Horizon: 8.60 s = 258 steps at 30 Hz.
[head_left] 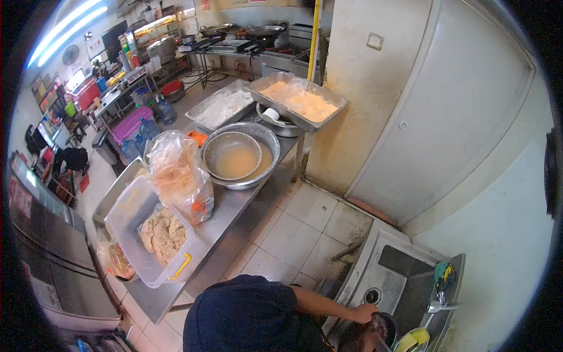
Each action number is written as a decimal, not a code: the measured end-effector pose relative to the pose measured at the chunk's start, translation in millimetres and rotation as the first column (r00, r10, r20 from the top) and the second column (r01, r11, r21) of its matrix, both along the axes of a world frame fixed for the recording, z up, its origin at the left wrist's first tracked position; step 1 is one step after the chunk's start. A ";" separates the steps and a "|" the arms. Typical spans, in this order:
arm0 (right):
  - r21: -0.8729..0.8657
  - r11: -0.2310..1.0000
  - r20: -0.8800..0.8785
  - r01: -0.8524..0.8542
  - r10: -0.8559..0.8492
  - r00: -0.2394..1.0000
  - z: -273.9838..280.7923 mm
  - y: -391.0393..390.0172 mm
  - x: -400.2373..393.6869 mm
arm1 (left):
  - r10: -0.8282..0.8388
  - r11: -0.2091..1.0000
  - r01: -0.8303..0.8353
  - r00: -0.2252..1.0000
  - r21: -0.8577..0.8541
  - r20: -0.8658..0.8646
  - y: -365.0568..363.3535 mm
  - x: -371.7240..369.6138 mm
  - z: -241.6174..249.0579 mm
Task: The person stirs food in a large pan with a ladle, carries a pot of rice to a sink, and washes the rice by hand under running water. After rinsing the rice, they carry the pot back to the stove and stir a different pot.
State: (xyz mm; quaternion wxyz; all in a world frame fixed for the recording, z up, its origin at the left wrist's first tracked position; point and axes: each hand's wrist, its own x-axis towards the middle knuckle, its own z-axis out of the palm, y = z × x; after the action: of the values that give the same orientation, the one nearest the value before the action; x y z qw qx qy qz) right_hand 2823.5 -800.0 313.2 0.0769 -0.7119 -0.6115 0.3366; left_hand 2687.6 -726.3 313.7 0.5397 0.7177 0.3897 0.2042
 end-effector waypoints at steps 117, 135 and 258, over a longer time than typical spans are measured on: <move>-0.181 0.840 0.139 0.511 -0.493 0.859 37.2 -29.1 6.2 | -0.010 0.996 0.009 1.000 -0.090 -0.012 2.3 -8.7 22.8; -0.477 0.624 -0.335 0.619 -0.780 0.528 73.8 -45.2 5.8 | -0.011 0.997 0.011 1.000 -0.076 0.001 5.3 -7.5 3.5; 0.013 -0.116 -0.793 0.993 -0.606 -0.060 -44.0 -185.2 5.3 | -0.059 0.981 0.052 0.998 -0.185 -0.036 -105.2 -13.4 125.2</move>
State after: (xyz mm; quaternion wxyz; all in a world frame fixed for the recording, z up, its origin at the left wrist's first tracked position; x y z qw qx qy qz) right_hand 2828.8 -985.1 269.2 0.6858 -0.7115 0.0195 0.1519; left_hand 2674.2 -831.5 438.9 0.6009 0.6796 0.3977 0.1374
